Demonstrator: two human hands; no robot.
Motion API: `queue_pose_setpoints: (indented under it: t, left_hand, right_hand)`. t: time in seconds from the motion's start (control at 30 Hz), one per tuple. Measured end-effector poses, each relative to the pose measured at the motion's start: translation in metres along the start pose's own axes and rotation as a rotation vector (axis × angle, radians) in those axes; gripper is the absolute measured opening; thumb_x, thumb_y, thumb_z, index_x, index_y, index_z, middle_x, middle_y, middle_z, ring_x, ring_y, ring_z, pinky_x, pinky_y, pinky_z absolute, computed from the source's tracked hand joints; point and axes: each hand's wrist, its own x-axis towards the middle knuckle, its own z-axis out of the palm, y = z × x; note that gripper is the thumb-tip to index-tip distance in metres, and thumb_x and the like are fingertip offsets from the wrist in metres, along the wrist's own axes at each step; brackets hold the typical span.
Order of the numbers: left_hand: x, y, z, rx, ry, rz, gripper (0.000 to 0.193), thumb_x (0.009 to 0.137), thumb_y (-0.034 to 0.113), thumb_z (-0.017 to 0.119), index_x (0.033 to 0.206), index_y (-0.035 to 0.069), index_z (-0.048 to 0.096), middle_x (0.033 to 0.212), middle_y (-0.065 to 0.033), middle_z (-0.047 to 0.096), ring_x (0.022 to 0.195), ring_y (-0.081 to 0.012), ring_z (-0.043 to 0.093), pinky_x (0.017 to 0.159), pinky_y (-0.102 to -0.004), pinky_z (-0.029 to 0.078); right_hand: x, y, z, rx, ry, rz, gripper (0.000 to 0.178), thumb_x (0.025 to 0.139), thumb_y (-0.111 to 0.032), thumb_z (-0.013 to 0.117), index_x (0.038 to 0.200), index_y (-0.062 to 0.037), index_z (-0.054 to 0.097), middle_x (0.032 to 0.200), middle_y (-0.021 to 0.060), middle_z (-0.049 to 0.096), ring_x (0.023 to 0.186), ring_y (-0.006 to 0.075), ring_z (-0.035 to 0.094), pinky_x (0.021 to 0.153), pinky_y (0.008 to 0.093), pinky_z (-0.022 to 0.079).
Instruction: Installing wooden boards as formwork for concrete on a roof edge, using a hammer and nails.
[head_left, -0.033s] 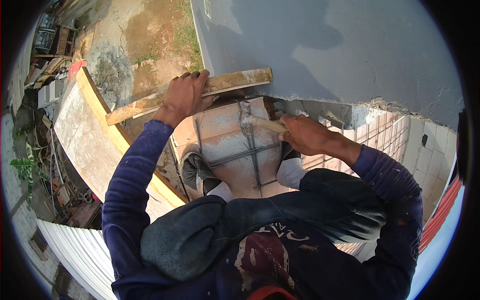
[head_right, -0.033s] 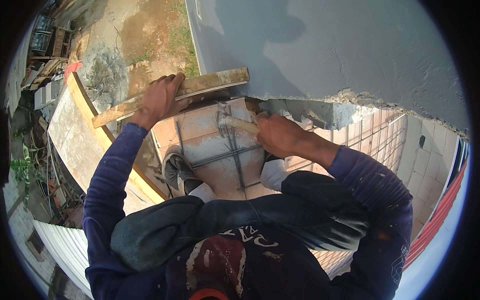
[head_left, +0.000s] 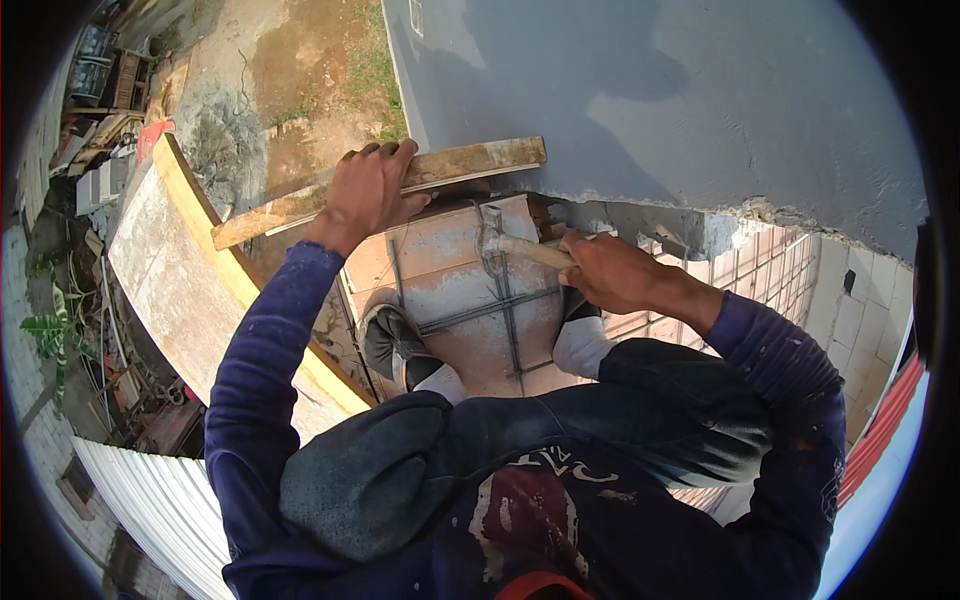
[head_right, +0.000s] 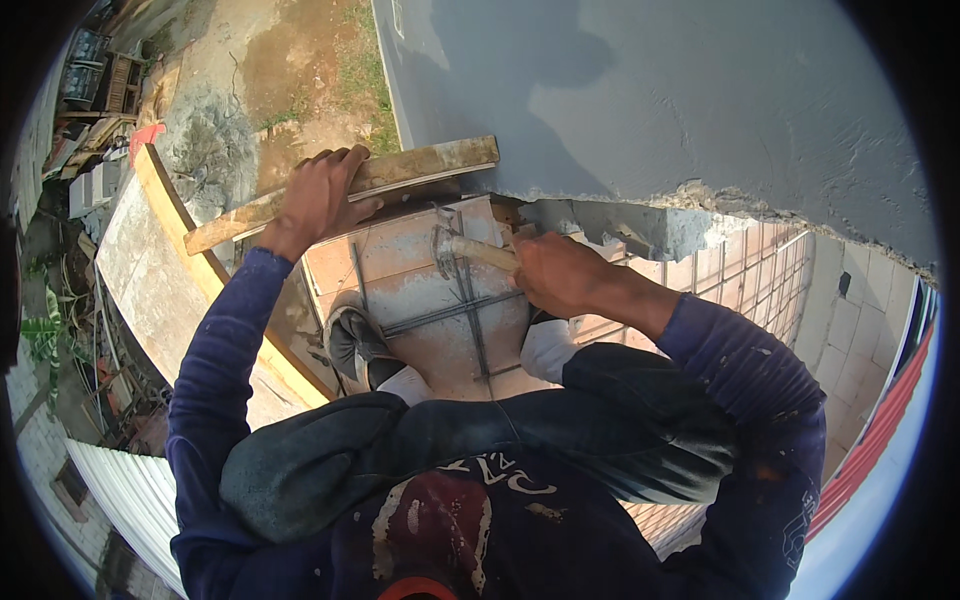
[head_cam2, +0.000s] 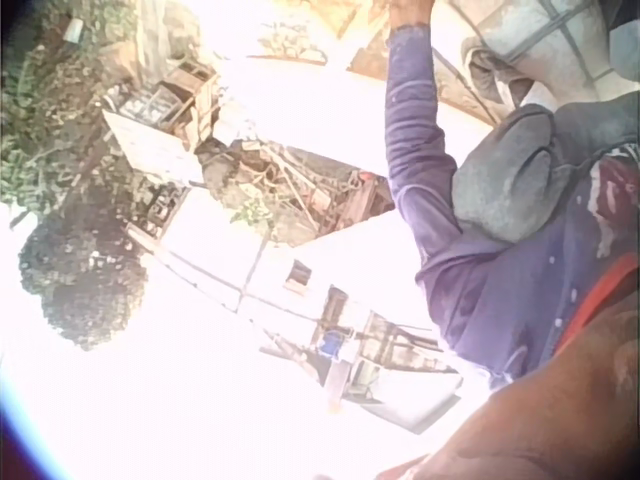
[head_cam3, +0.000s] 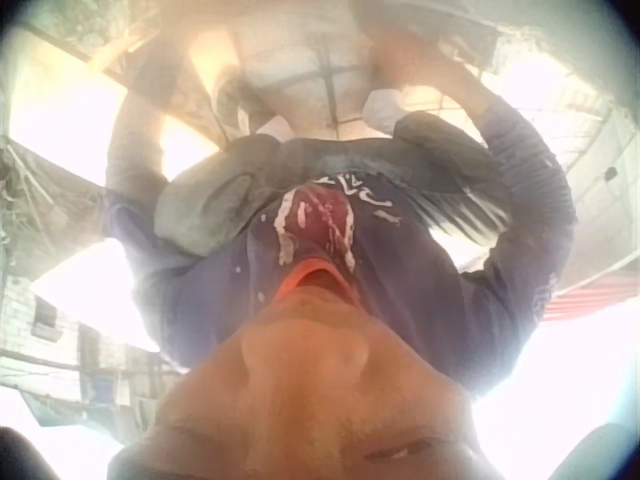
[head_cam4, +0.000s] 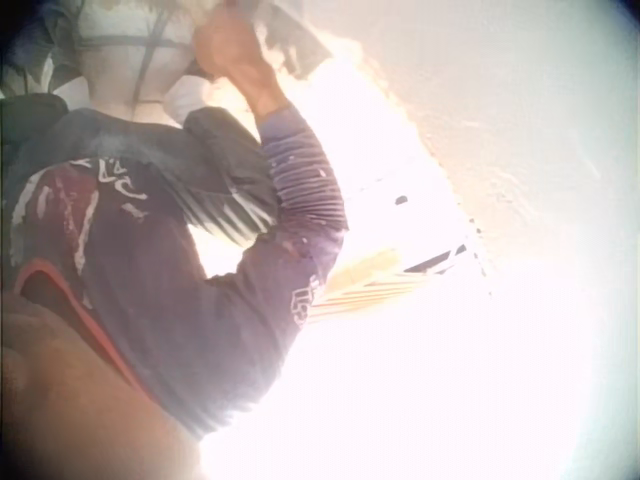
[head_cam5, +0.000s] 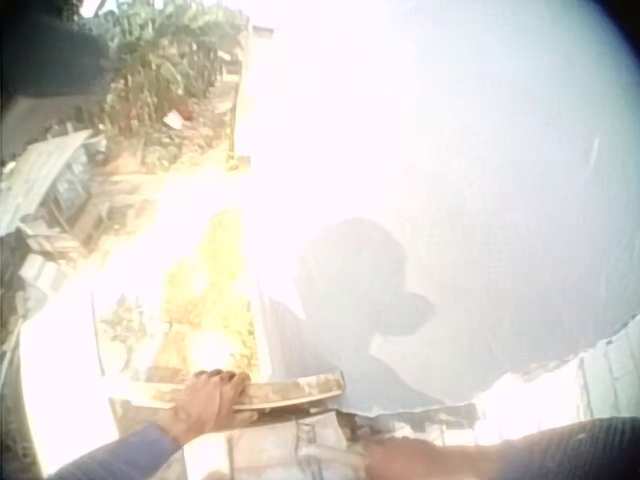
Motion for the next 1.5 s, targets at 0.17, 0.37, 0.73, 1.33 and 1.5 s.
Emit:
queue_pose_setpoints:
  t: [0.17,0.37,0.73,1.33,1.5]
  left_hand:
    - [-0.02,-0.021,-0.016,-0.098,0.046,-0.025,0.071,0.067,0.042,0.08,0.121,0.005,0.053,0.109,-0.0178,0.064,0.099,-0.0351,0.062,0.089,-0.0447,0.05]
    - [-0.064,-0.033,-0.028,-0.094,0.237,-0.18,0.069,0.071,0.045,0.079,0.121,0.005,0.056,0.117,-0.0205,0.061,0.11,-0.0381,0.058,0.094,-0.0452,0.046]
    - [-0.138,-0.054,-0.032,-0.205,0.976,-0.614,0.011,0.084,-0.005,0.061,0.093,0.001,0.063,0.079,-0.0093,0.059,0.068,-0.0169,0.059,0.067,-0.0305,0.049]
    - [-0.176,0.046,-0.019,-0.724,0.482,-0.753,0.018,0.083,0.007,0.059,0.099,0.003,0.067,0.09,-0.0203,0.068,0.076,-0.0345,0.067,0.069,-0.0388,0.053]
    - [-0.24,0.111,-0.002,-0.753,0.69,-1.075,0.024,0.076,0.004,0.055,0.094,0.003,0.071,0.088,-0.0221,0.068,0.082,-0.0362,0.067,0.074,-0.039,0.054]
  right_hand:
    - [-0.006,-0.003,-0.009,-0.022,-0.092,0.044,0.04,0.09,-0.022,0.06,0.11,0.0108,0.051,0.086,0.0299,0.063,0.086,0.0463,0.063,0.079,0.0496,0.05]
    - [0.0,0.009,0.005,-0.153,-0.16,0.012,0.048,0.087,-0.024,0.065,0.115,0.0104,0.048,0.086,0.0288,0.064,0.086,0.0433,0.065,0.079,0.0485,0.051]
    - [0.033,0.002,0.027,-0.023,-0.28,-0.145,0.048,0.079,-0.015,0.066,0.109,0.0134,0.041,0.081,0.032,0.062,0.082,0.0465,0.064,0.075,0.0501,0.051]
    - [-0.064,-0.087,-0.085,0.026,-0.471,0.179,0.042,0.082,-0.029,0.066,0.102,0.0032,0.047,0.072,0.0152,0.062,0.059,0.0228,0.064,0.048,0.0354,0.049]
    - [-0.142,-0.111,-0.111,0.31,-0.215,0.229,0.044,0.078,-0.024,0.073,0.105,0.0004,0.047,0.075,0.0073,0.06,0.055,0.0123,0.06,0.043,0.0268,0.046]
